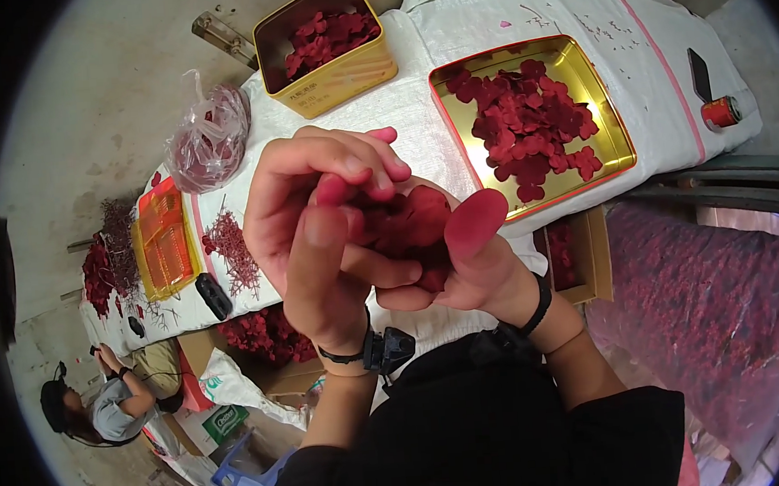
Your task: Manually folding and assembling small red fabric pieces into decorative shapes at a workbench.
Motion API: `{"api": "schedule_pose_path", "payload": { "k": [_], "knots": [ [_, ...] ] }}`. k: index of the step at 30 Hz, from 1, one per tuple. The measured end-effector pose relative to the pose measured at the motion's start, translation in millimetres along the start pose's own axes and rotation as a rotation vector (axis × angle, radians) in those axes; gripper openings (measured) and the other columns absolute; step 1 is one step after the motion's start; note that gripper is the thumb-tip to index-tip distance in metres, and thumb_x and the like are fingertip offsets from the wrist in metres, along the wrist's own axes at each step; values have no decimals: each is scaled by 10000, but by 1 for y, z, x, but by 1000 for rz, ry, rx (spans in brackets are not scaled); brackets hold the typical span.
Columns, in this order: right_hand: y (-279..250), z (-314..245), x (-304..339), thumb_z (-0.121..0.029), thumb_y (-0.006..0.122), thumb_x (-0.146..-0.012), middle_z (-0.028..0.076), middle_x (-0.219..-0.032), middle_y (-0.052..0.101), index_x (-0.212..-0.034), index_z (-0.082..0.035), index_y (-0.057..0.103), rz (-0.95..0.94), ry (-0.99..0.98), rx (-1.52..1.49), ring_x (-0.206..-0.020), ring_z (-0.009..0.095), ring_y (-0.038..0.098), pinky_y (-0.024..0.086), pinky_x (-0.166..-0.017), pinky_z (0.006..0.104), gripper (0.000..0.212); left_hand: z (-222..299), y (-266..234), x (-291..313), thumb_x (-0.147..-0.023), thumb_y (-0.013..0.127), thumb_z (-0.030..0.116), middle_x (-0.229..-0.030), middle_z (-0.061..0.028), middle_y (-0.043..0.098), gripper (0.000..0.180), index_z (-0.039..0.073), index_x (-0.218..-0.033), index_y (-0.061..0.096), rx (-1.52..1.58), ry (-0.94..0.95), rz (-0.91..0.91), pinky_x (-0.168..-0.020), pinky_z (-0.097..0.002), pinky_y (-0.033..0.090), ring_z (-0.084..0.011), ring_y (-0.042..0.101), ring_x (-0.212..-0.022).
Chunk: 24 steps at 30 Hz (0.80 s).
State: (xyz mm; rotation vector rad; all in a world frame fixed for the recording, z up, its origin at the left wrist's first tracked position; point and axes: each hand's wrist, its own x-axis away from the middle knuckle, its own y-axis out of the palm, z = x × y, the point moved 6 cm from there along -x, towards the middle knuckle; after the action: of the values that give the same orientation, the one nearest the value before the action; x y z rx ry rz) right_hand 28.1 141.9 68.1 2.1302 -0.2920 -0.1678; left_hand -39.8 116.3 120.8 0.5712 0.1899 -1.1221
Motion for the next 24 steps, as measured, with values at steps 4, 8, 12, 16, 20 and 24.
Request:
{"api": "schedule_pose_path", "payload": {
  "k": [4, 8, 12, 16, 20, 24],
  "knots": [
    [8, 0, -3, -711, 536, -711, -14, -781, 419, -1160, -56, 444, -311, -32, -291, -528, 49, 284, 228, -416, 178, 800, -1, -5, 1, -837, 568, 7, -859, -93, 613, 168, -48, -994, 545, 20, -55, 63, -693, -175, 415, -46, 543, -642],
    [5, -1, -3, -880, 412, -556, -66, -679, 332, -1179, -162, 428, -32, 78, 100, -475, 44, 254, 177, -381, 174, 951, -4, -10, 0, -856, 562, 49, -856, -87, 605, 168, -46, -992, 537, 35, -71, 86, -726, -181, 418, -50, 545, -665],
    [2, -1, -7, -852, 428, -585, -55, -744, 365, -1230, -153, 402, -61, 71, 16, -512, 50, 264, 189, -387, 179, 952, -8, -10, -3, -865, 555, 68, -861, -83, 599, 173, -45, -994, 531, 12, -26, 108, -784, -216, 439, -72, 560, -735],
    [1, 3, -12, -815, 455, -620, -46, -794, 386, -1260, -149, 378, -151, 59, -8, -542, 55, 271, 197, -393, 179, 927, -7, -15, -3, -865, 551, 74, -870, -84, 596, 178, -45, -996, 527, -7, 5, 139, -841, -265, 453, -96, 567, -799],
    [0, 4, -15, -778, 480, -650, -43, -866, 392, -1278, -136, 360, -191, 41, -69, -568, 59, 283, 205, -400, 175, 906, -7, -17, -3, -863, 548, 81, -872, -80, 594, 182, -42, -995, 526, -30, 1, 168, -856, -285, 462, -101, 571, -794],
    [-2, 5, -15, -759, 495, -668, -38, -962, 420, -1297, -125, 349, -192, 36, -101, -589, 61, 297, 215, -412, 170, 905, -8, -21, -1, -842, 562, 93, -930, -104, 580, 235, -49, -1023, 518, 6, -26, 131, -893, -314, 443, -134, 565, -868]
  ]
}}
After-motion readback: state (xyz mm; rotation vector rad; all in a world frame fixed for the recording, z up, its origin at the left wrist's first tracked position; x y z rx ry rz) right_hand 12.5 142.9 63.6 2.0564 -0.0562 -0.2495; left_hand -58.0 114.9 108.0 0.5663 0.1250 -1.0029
